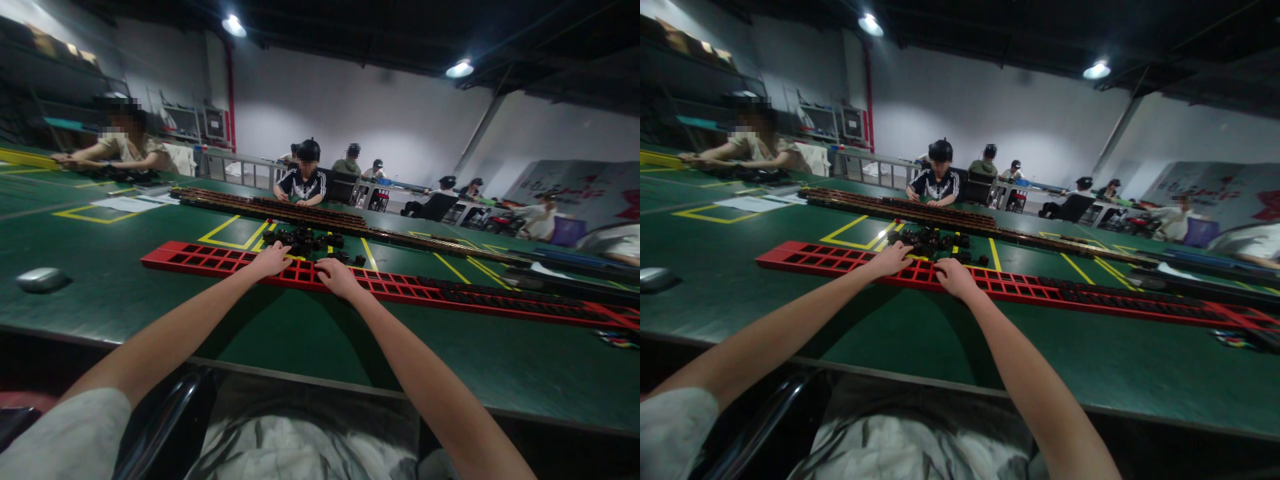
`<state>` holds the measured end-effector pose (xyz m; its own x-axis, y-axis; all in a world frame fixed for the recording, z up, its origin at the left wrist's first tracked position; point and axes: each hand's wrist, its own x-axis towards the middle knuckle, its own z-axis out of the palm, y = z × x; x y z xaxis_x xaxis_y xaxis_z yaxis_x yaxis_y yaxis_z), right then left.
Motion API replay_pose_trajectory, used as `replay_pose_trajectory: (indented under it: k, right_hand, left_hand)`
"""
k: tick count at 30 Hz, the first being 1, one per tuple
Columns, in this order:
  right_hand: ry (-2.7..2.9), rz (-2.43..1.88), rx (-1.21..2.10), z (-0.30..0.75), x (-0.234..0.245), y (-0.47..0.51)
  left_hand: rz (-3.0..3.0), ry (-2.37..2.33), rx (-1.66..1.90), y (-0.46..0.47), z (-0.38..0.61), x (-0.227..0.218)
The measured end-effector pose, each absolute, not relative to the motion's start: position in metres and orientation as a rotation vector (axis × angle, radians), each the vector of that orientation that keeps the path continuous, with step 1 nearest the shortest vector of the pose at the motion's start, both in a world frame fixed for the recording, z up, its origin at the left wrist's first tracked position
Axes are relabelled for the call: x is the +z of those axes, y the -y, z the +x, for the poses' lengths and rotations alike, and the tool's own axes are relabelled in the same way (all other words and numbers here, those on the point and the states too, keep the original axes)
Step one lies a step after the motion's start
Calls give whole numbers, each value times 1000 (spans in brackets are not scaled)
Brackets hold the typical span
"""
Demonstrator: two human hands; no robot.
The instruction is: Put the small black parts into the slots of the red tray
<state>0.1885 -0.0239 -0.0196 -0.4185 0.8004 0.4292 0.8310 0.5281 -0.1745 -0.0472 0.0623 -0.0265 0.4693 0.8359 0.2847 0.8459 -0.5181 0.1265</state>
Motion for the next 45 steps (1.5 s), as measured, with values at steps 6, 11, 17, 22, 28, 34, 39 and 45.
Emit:
replay_pose_trajectory:
  k: [6, 11, 17, 22, 28, 34, 39, 45]
  right_hand:
    - [2294, -1340, -81, 188, -20, 24]
    - [2297, -1356, -79, 188, -19, 24]
    - [2292, -1327, -87, 189, -20, 23]
    - [2297, -1325, -90, 188, -20, 23]
    - [2299, -1319, -89, 188, -21, 22]
    - [2296, -1332, -89, 189, -21, 23]
    - [2294, -1336, -82, 189, -21, 23]
    - [2293, -1330, -85, 190, -22, 22]
  left_hand:
    - [-2678, 1512, -529, -67, -48, -29]
    - [-2722, 1456, -576, -67, -48, -30]
    - [-2817, 1295, -614, -60, -46, -24]
    - [-2913, 1151, -663, -63, -44, -25]
    - [-3000, 1100, -675, -72, -43, -31]
    - [-2966, 1143, -687, -72, -44, -34]
    - [-2893, 1261, -687, -72, -45, -35]
    - [-2845, 1312, -716, -71, -45, -34]
